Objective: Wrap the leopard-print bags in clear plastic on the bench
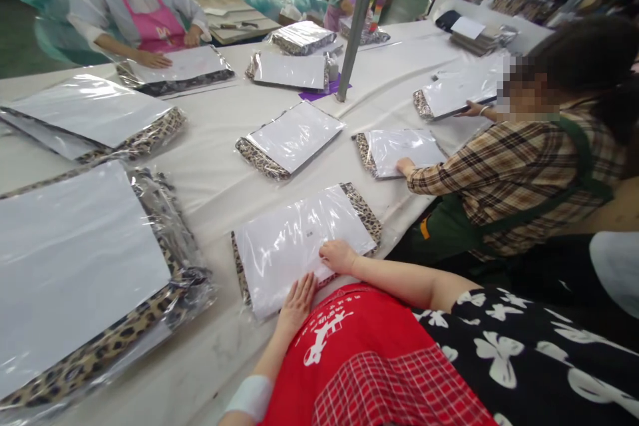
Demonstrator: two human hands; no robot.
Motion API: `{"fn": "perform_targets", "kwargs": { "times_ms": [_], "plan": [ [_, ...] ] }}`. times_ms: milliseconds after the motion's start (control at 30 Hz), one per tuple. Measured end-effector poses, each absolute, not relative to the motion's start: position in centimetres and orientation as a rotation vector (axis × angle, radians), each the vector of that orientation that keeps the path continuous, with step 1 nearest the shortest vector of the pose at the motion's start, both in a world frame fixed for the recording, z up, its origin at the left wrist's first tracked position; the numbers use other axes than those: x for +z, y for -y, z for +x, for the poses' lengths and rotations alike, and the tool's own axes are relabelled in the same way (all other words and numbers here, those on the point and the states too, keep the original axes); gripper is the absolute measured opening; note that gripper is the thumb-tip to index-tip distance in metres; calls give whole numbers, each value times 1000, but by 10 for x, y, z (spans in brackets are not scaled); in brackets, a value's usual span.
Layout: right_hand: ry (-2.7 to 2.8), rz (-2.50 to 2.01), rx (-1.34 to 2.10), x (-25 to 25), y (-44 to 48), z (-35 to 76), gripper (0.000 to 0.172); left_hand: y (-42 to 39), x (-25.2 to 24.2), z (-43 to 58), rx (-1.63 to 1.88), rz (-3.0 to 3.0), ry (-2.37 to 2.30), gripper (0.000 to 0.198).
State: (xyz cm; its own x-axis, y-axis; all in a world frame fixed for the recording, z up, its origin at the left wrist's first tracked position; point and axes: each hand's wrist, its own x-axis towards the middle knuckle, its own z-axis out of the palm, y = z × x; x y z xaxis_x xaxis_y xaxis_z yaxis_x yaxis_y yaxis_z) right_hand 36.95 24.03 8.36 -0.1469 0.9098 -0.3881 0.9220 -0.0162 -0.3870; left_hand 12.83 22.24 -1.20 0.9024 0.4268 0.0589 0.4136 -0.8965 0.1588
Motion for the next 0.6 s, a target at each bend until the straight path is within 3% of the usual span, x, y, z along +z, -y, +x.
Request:
{"fn": "perform_targets", "kwargs": {
  "times_ms": [67,167,300,400,600],
  "plan": [
    [-2270,2006,-982,83,-228,360,25,-219,-22,131,151,2918,-702,56],
    [-2125,1997,-1387,71,-213,358,28,-218,-23,128,123,2843,-812,57],
    [-1333,2541,-1866,56,-205,410,19,-222,-9,110,26,2707,-1032,55],
    [-1019,2862,-1701,62,-200,478,24,-225,-2,85,-15,2630,-1250,57],
    [-1033,3142,-1316,80,-203,527,25,-228,14,57,22,2461,-1684,64]
  ]
}}
